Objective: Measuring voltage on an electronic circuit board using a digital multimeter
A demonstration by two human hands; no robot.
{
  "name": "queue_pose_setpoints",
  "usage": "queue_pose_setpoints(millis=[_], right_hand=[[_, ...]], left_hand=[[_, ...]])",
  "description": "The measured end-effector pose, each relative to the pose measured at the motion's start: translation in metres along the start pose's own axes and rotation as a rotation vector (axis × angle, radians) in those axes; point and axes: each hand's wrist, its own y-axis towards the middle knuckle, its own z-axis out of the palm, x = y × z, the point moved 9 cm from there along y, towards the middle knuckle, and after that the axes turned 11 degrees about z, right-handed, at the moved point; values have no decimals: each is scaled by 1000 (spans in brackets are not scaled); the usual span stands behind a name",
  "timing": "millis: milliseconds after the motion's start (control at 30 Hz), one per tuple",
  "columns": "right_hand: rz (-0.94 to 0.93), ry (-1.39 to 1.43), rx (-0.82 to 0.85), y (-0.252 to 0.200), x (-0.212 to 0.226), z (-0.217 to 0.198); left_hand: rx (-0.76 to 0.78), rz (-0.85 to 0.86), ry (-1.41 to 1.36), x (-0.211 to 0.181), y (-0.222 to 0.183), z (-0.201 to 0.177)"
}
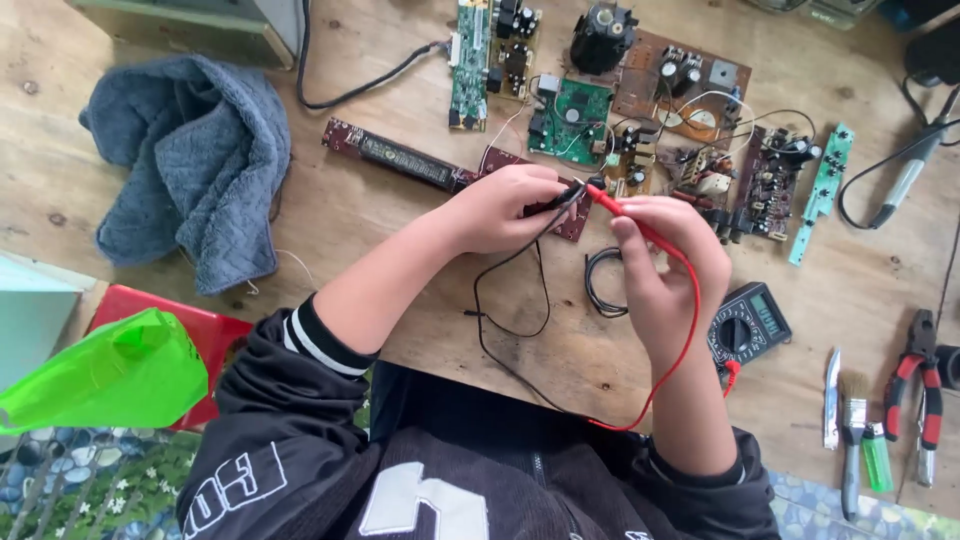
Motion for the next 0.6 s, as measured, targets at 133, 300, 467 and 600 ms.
queue_pose_setpoints(millis=[133,300,467,600], right_hand=[[-4,178,-15,-4,-17,-4],[-39,205,-56,-15,-39,-1],[48,119,3,-13,-52,12],[94,-1,52,-5,-53,22]], left_hand=[[-66,-24,-78,5,2,-3],[-141,-77,-148,16,-5,-8],[-189,-88,-169,16,-3,-12],[-188,-117,-173,16,1,-12]])
